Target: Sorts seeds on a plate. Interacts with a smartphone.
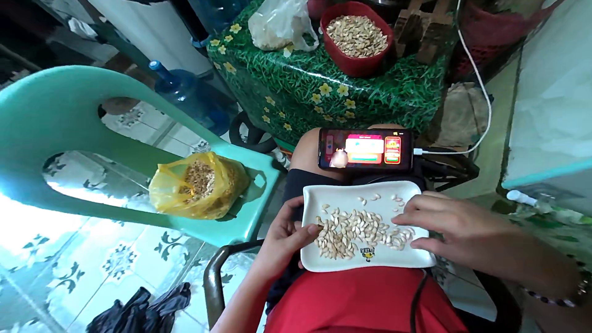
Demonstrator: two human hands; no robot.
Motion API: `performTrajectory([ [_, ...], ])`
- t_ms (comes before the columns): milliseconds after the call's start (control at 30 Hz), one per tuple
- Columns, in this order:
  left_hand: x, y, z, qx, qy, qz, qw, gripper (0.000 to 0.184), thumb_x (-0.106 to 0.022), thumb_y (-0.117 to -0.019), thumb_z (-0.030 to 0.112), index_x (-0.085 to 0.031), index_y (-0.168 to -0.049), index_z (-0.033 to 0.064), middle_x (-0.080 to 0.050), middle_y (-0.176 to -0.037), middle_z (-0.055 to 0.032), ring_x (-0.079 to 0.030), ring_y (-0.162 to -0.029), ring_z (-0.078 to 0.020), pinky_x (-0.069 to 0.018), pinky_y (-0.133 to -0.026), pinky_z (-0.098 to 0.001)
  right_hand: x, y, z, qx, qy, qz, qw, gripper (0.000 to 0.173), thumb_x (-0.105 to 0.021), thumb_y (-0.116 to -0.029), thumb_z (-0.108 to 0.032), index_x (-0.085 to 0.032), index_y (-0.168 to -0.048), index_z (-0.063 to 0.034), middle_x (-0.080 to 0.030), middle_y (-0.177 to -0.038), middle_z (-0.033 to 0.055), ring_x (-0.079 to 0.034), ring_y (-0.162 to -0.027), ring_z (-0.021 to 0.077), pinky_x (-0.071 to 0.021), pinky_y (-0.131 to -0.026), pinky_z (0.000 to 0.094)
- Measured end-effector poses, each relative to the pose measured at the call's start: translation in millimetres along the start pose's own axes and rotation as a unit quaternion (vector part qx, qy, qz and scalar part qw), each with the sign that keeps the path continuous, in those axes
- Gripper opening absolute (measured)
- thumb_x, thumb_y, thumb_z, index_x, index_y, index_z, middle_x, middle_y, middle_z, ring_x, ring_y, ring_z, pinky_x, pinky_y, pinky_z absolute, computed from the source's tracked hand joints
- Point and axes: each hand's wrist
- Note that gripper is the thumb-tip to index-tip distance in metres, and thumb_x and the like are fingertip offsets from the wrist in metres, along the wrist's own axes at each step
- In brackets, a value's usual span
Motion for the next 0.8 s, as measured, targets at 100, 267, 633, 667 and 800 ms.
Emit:
performTrajectory([
  [100, 0, 0, 0, 0.001, -0.007, 0.003, 1.000, 0.055, -0.069, -0.0952, 0.014, -0.040, -0.142, 0.0116, -0.074, -0.091, -0.0060, -0.073, -0.077, -0.0138, -0.0627, -0.070, -0.0296, -11, -4, -3, 0.014, 0.003, 0.011, 1.000, 0.028, -0.074, -0.0873, -0.024, -0.076, -0.114, -0.0157, -0.068, -0.096, 0.0054, -0.066, -0.092, 0.0242, -0.0575, -0.078, 0.0415],
  [267, 0, 0, -1, -0.005, -0.001, 0.003, 1.000, 0.054, -0.069, -0.0953, 0.013, -0.041, -0.141, 0.0119, -0.074, -0.089, -0.0061, -0.074, -0.076, -0.0135, -0.0625, -0.068, -0.0286, -39, -25, -17, 0.047, -0.038, 0.067, 0.996, 0.019, -0.059, -0.1003, -0.019, -0.075, -0.101, -0.0098, -0.067, -0.087, 0.0062, -0.066, -0.084, 0.0208, -0.0563, -0.075, 0.0344],
  [633, 1, -1, -4, -0.007, -0.005, 0.005, 1.000, 0.055, -0.072, -0.0942, 0.019, -0.043, -0.141, 0.0129, -0.074, -0.094, -0.0054, -0.074, -0.079, -0.0133, -0.0627, -0.070, -0.0286, -13, -39, -9, 0.022, -0.020, 0.130, 0.991, 0.025, -0.055, -0.1008, -0.018, -0.079, -0.106, -0.0145, -0.072, -0.100, -0.0017, -0.066, -0.099, 0.0106, -0.0559, -0.086, 0.0274],
  [667, 1, -1, -4, -0.008, -0.003, 0.003, 1.000, 0.055, -0.072, -0.0941, 0.018, -0.043, -0.141, 0.0129, -0.074, -0.094, -0.0055, -0.074, -0.079, -0.0134, -0.0627, -0.071, -0.0287, -15, -40, -9, 0.020, -0.014, 0.127, 0.992, 0.025, -0.056, -0.1008, -0.018, -0.080, -0.106, -0.0149, -0.072, -0.099, -0.0014, -0.066, -0.098, 0.0114, -0.0559, -0.085, 0.0281],
  [800, -1, -1, -4, -0.007, 0.001, 0.002, 1.000, 0.054, -0.070, -0.0950, 0.016, -0.043, -0.142, 0.0129, -0.074, -0.096, -0.0059, -0.074, -0.079, -0.0131, -0.0625, -0.071, -0.0286, -30, -56, -16, 0.034, -0.023, 0.110, 0.993, 0.024, -0.057, -0.0993, -0.014, -0.080, -0.107, -0.0166, -0.071, -0.101, 0.0018, -0.067, -0.096, 0.0158, -0.0581, -0.080, 0.0328],
])
Point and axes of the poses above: each hand's wrist, its own y-axis away from the middle knuckle, its own x-axis out of the back of the hand, z = x × y
